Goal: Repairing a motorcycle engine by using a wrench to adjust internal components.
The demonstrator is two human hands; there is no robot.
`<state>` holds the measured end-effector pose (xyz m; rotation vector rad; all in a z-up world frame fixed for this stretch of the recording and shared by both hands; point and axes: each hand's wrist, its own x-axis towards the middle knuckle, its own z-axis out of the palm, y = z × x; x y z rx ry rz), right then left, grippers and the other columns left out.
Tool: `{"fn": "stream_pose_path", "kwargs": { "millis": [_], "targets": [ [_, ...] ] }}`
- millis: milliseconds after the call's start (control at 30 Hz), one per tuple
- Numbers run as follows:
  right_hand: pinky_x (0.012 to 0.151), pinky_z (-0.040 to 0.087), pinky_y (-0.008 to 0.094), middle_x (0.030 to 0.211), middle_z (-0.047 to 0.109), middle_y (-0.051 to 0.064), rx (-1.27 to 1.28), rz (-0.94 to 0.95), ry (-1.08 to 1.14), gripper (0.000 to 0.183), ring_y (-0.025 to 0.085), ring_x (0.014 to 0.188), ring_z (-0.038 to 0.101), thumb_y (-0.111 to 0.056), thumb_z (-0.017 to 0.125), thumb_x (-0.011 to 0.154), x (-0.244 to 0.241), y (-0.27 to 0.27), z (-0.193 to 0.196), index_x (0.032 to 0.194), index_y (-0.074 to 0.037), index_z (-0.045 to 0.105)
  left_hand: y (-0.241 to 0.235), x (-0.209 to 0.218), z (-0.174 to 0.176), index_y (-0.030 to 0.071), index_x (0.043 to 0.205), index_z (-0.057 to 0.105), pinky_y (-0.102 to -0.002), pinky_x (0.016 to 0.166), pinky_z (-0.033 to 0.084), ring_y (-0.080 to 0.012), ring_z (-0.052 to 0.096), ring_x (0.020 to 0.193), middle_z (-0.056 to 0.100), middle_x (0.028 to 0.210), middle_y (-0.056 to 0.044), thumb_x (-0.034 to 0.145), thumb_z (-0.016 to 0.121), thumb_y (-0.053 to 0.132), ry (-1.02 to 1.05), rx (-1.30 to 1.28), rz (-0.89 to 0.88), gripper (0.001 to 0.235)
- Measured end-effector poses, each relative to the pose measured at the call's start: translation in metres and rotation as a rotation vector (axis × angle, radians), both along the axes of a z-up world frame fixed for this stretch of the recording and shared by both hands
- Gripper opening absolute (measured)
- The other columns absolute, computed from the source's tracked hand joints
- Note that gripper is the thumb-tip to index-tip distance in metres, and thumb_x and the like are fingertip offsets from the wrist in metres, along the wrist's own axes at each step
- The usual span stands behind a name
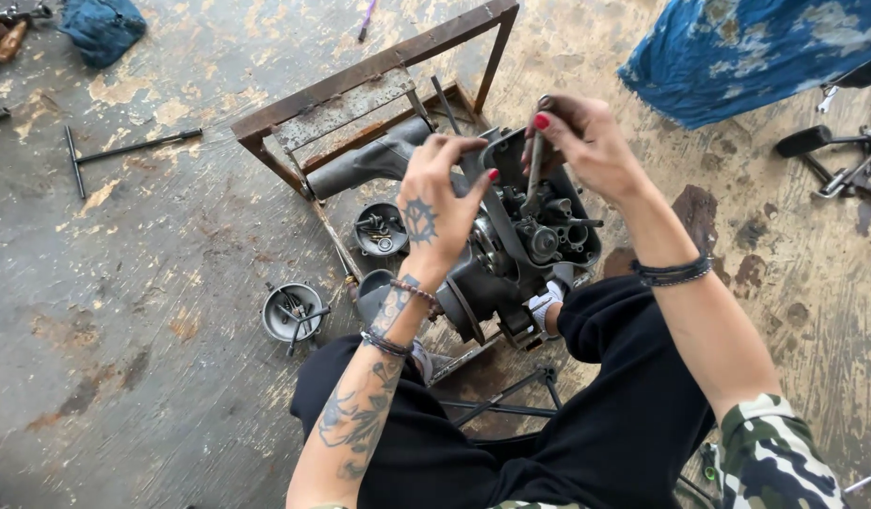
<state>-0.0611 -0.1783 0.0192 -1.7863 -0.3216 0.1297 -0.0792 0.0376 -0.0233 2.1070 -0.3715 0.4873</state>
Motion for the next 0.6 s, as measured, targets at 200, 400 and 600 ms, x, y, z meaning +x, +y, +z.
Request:
{"fn": "stream_pose_path", "kwargs": {
  "millis": [200, 400, 600],
  "targets": [
    [0.073, 0.065, 0.030, 0.102, 0.067, 0.017, -0.185, 0.100, -0.010, 0.014, 0.024, 0.080, 0.072, -0.007, 0.053, 0.108, 0.008, 0.009, 0.002, 0.112, 0.005, 0.059, 0.006, 0.008, 0.006, 0.020, 0.110, 0.070, -0.032, 0.078, 0.050, -0.0204, 0.064, 0.100, 0.069, 0.108, -0.001, 0.087, 0.079, 0.026, 0.070, 0.010, -0.013, 0.026],
    [0.081, 0.056, 0.031, 0.098, 0.067, 0.011, -0.105, 0.101, -0.011, 0.015, 0.018, 0.089, 0.063, -0.011, 0.055, 0.108, -0.007, 0.021, 0.007, 0.110, 0.001, 0.064, 0.014, 0.013, 0.001, 0.024, 0.116, 0.069, -0.041, 0.086, 0.053, -0.0232, 0.066, 0.104, 0.068, 0.109, 0.000, 0.092, 0.070, 0.043, 0.126, 0.010, -0.033, 0.031],
    [0.080, 0.054, 0.032, 0.089, 0.069, 0.007, -0.011, 0.162, -0.044, 0.019, 0.016, 0.081, 0.064, -0.017, 0.056, 0.110, -0.001, 0.017, -0.006, 0.106, -0.002, 0.066, 0.016, 0.012, 0.004, 0.027, 0.117, 0.070, -0.047, 0.088, 0.055, -0.0260, 0.068, 0.102, 0.066, 0.107, 0.001, 0.092, 0.075, 0.032, 0.166, 0.006, -0.066, 0.026]
  ]
}}
